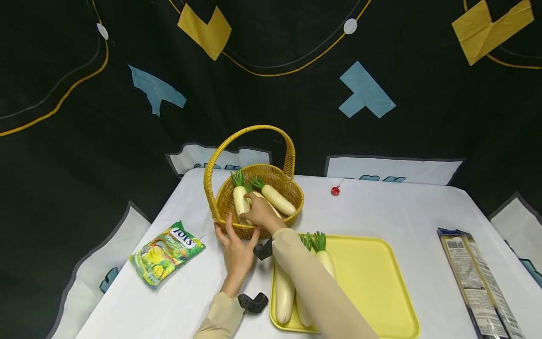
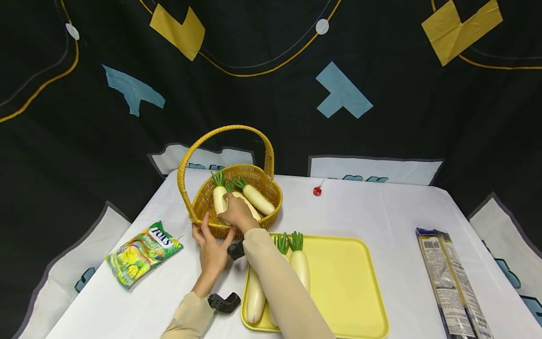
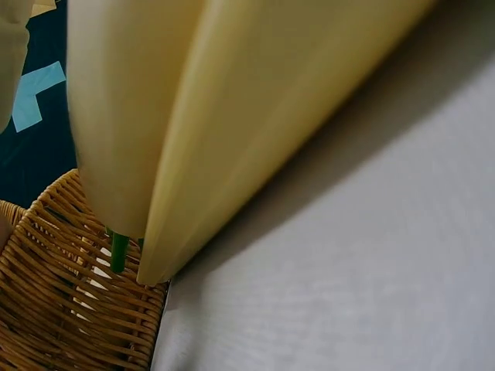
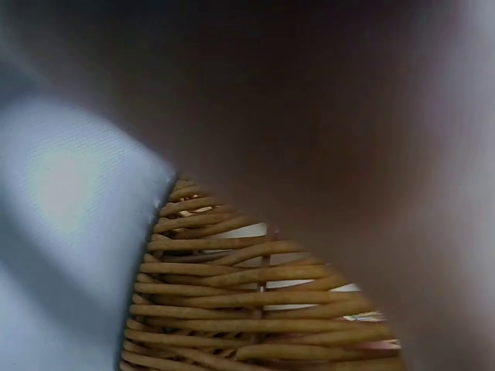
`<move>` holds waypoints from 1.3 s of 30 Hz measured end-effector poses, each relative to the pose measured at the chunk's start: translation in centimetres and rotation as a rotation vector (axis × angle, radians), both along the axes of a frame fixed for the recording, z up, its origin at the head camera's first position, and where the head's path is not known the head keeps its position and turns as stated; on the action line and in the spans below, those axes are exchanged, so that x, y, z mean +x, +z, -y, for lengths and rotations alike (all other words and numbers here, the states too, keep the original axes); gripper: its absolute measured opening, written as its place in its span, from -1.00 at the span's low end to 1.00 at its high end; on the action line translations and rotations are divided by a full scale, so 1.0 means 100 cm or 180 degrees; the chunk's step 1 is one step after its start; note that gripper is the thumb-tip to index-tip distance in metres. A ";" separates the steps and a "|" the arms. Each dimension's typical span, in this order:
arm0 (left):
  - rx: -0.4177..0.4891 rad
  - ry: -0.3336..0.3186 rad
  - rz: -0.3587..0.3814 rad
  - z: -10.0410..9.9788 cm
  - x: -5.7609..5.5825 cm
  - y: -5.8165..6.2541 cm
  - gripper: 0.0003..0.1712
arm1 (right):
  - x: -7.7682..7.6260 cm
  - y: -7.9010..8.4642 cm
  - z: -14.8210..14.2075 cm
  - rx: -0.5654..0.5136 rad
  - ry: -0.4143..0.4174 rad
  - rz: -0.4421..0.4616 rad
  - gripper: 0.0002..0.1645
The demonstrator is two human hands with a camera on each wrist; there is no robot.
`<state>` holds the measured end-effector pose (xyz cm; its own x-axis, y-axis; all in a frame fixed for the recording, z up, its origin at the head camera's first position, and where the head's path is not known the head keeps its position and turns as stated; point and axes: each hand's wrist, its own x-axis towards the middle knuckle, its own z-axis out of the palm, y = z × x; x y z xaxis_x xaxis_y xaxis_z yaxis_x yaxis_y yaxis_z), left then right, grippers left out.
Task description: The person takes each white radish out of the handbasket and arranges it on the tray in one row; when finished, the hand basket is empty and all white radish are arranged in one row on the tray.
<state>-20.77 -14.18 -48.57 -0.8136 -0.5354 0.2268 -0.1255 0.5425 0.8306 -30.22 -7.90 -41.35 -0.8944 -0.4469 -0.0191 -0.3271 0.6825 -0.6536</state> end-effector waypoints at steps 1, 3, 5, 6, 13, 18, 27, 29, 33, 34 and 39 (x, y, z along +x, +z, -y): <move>0.0000 -0.0004 -0.0012 0.000 0.000 0.000 0.00 | -0.001 -0.001 0.000 0.0016 -0.0005 -0.0002 -0.23; -0.0011 -0.0006 -0.0025 0.000 0.000 0.000 0.00 | -0.002 -0.002 0.001 0.0015 0.0005 0.0007 -0.21; -0.0010 -0.0008 -0.0055 0.000 0.000 -0.001 0.00 | -0.003 -0.003 0.001 -0.0009 0.0023 0.0023 -0.18; -0.0013 -0.0007 -0.0063 0.000 -0.001 -0.001 -0.01 | -0.004 -0.003 0.002 -0.0016 0.0031 0.0038 -0.16; -0.0055 -0.0016 -0.0113 0.000 -0.001 -0.001 -0.02 | -0.009 -0.009 0.003 -0.0066 0.0088 0.0068 -0.01; -0.0096 -0.0005 -0.0117 0.000 -0.001 -0.002 -0.02 | -0.010 -0.011 0.003 -0.0064 0.0135 0.0054 -0.01; -0.0132 0.0011 -0.0128 0.000 -0.002 -0.004 -0.02 | -0.010 -0.012 -0.001 -0.0269 0.0178 0.0122 -0.01; -0.0130 0.0023 -0.0122 0.000 -0.002 -0.004 -0.01 | -0.010 -0.012 -0.002 -0.0335 0.0162 0.0173 -0.01; -0.0129 0.0050 -0.0084 0.000 -0.002 -0.003 -0.01 | -0.011 -0.013 -0.003 -0.0537 0.0135 0.0295 -0.01; -0.0123 0.0055 -0.0075 0.000 -0.001 -0.003 0.00 | -0.011 -0.014 -0.003 -0.0611 0.0135 0.0360 -0.01; -0.0095 0.0064 -0.0040 0.000 -0.001 -0.002 0.00 | -0.013 -0.015 -0.007 -0.1091 0.0115 0.0841 -0.05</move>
<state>-20.84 -14.16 -48.73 -0.7997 -0.5445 0.2530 -0.1262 0.5645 0.8157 -31.50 -7.19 -42.86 -0.8624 -0.4982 -0.0903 -0.1378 0.4025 -0.9050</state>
